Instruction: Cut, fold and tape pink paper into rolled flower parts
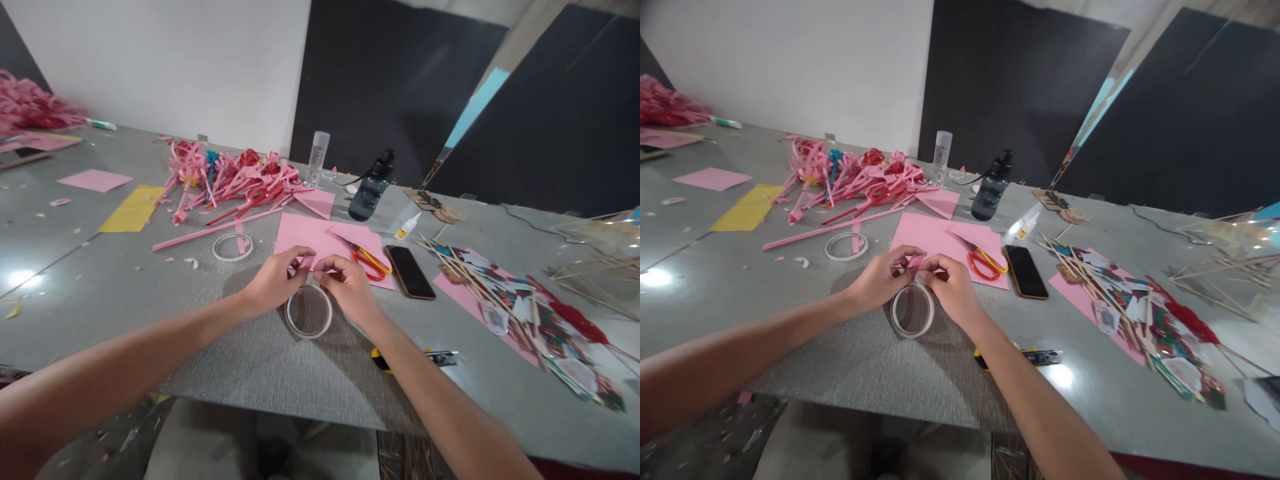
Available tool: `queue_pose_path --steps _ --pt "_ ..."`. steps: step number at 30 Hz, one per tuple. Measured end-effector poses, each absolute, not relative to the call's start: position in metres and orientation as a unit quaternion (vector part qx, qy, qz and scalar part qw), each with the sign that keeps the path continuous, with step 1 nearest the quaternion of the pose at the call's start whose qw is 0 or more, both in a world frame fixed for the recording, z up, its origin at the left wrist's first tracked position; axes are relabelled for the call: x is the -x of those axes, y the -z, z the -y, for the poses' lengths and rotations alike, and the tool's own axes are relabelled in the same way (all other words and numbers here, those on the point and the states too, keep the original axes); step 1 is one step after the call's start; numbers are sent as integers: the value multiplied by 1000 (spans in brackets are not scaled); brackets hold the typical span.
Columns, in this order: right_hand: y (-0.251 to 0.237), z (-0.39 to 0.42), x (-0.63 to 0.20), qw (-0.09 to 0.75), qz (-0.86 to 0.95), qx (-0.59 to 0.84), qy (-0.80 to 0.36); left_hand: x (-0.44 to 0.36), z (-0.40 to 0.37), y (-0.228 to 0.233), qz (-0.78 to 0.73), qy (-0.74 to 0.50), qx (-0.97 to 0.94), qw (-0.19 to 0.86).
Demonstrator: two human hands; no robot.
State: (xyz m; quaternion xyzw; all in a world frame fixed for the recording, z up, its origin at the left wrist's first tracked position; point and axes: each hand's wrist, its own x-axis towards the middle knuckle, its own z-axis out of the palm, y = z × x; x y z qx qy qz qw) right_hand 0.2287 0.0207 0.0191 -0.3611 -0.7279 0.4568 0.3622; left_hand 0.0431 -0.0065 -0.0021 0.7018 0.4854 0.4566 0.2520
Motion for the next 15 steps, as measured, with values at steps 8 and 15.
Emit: queue_pose_path --steps 8,15 --pt "-17 -22 -228 397 693 380 -466 -44 8 4 -456 -440 -729 258" --pt "-16 -21 -227 411 684 403 -448 -47 12 5 -446 -420 -755 235"
